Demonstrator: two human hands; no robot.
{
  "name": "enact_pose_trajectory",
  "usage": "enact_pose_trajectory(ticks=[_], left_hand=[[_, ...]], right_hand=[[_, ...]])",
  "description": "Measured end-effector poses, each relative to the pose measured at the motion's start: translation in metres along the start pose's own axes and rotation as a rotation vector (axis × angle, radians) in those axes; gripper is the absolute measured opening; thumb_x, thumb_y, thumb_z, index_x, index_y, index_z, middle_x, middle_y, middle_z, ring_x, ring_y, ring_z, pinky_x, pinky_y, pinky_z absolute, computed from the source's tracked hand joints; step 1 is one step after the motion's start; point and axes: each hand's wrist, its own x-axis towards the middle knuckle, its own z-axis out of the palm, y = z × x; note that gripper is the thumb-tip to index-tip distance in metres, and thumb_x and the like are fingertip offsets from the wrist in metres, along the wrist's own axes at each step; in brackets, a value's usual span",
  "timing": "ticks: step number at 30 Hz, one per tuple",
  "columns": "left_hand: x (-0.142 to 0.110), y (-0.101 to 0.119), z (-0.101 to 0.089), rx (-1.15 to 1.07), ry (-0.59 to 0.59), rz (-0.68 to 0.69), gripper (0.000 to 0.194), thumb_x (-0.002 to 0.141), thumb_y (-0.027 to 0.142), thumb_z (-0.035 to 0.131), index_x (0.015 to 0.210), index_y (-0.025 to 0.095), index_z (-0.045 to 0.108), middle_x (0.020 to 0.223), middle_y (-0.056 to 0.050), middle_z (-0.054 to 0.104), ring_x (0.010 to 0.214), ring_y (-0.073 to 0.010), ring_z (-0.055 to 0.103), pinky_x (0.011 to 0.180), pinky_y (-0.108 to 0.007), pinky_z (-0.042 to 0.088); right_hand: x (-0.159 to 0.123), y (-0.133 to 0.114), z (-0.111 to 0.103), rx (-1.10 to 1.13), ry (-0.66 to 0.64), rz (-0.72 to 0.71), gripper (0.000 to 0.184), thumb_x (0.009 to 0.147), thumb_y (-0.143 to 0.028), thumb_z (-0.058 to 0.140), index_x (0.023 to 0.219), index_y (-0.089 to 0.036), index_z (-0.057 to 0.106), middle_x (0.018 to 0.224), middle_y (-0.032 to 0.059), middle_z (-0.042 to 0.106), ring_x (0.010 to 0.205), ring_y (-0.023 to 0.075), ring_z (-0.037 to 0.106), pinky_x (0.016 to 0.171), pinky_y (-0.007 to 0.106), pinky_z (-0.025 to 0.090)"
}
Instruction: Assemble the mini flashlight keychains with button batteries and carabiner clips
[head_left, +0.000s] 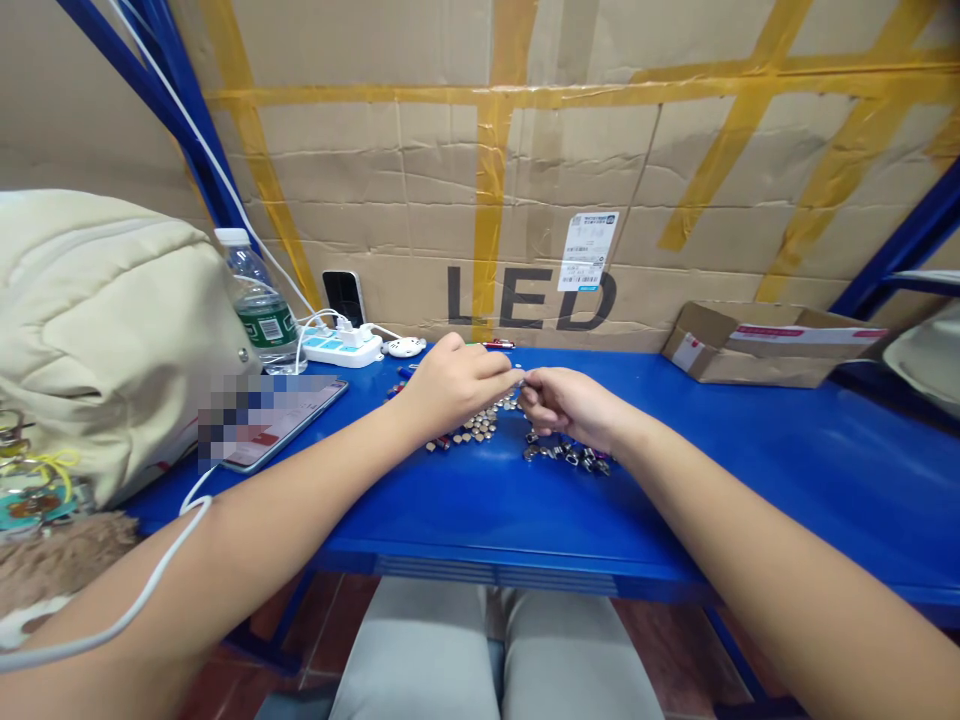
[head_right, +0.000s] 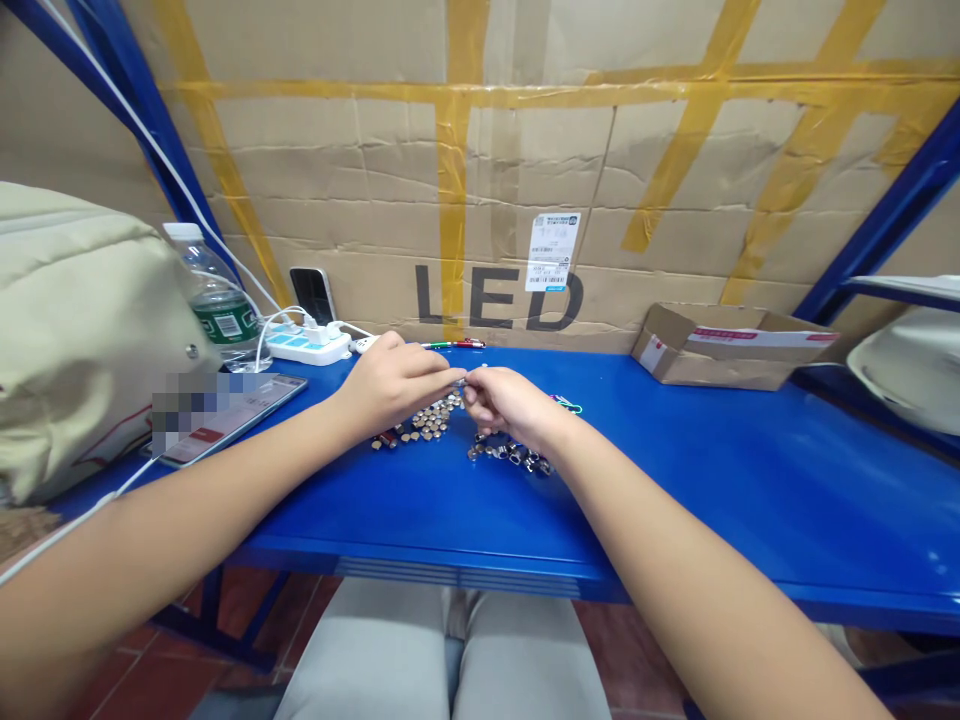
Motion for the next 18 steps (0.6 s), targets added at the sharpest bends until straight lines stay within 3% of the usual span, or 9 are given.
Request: enact_pose_trajectory(ticks=[4,6,8,11,15,17,18], left_hand=[[0.0003,-0.0006,0.0056,-0.192,0.044,-0.158,0.021,0.090,0.032,0.051,0.100,0.022,0.067,0.091,-0.004,0.065,0.082,-0.0132,0.059,0.071,-0.028,0.039],[0.0004,-0.0022,0.0084,-0.339,0.051,-0.241,0.019,0.087,0.031,0.055,0.097,0.021,0.069,0.086,-0.003,0.063,0.078,-0.0121,0.059,0.070,-0.026,0.042],[0.0001,-0.0036,0.0102,-0.433,0.049,-0.280,0.019,0.086,0.030,0.057,0.096,0.020,0.069,0.084,-0.003,0.062,0.075,-0.0115,0.059,0.069,-0.025,0.045],[-0.0016,-0.0046,0.0093,-0.390,0.044,-0.223,0.019,0.087,0.031,0.056,0.098,0.021,0.069,0.086,-0.003,0.064,0.078,-0.0122,0.059,0.069,-0.026,0.043],[-0.0038,-0.0035,0.0034,-0.134,0.061,-0.074,0.022,0.091,0.033,0.051,0.103,0.023,0.067,0.094,-0.004,0.068,0.083,-0.0140,0.060,0.072,-0.030,0.037],[-0.0034,-0.0024,0.0020,-0.103,0.070,-0.069,0.022,0.091,0.033,0.051,0.104,0.023,0.066,0.095,-0.004,0.068,0.084,-0.0140,0.060,0.072,-0.030,0.036],[-0.0028,-0.0019,0.0024,-0.124,0.070,-0.087,0.021,0.090,0.032,0.052,0.103,0.023,0.067,0.094,-0.004,0.068,0.083,-0.0139,0.060,0.072,-0.030,0.036]], right_hand=[[0.0001,0.0020,-0.0036,-0.470,0.218,-0.317,0.039,0.091,-0.043,0.034,0.060,-0.021,0.043,0.053,-0.0005,0.046,0.052,0.0135,0.040,0.054,0.027,0.031],[-0.0002,0.0024,-0.0046,-0.650,0.246,-0.468,0.042,0.092,-0.048,0.034,0.061,-0.021,0.045,0.058,0.0000,0.049,0.058,0.0146,0.043,0.059,0.028,0.032],[-0.0003,0.0026,-0.0044,-0.704,0.239,-0.517,0.042,0.091,-0.050,0.036,0.062,-0.021,0.046,0.059,-0.0003,0.049,0.059,0.0146,0.043,0.060,0.028,0.032],[-0.0004,0.0027,-0.0016,-0.477,0.164,-0.370,0.044,0.090,-0.052,0.036,0.058,-0.021,0.042,0.050,-0.0027,0.042,0.049,0.0121,0.036,0.052,0.026,0.029],[-0.0021,0.0018,0.0004,-0.005,-0.136,-0.066,0.043,0.091,-0.051,0.030,0.059,-0.023,0.033,0.042,-0.0076,0.025,0.038,0.0097,0.016,0.040,0.024,0.020],[-0.0028,0.0009,-0.0011,-0.010,-0.162,-0.069,0.044,0.090,-0.053,0.031,0.059,-0.023,0.034,0.042,-0.0073,0.026,0.038,0.0098,0.018,0.040,0.024,0.021],[-0.0030,0.0005,-0.0023,-0.089,-0.111,-0.113,0.045,0.090,-0.055,0.032,0.058,-0.023,0.035,0.043,-0.0064,0.028,0.039,0.0100,0.021,0.042,0.024,0.022]])
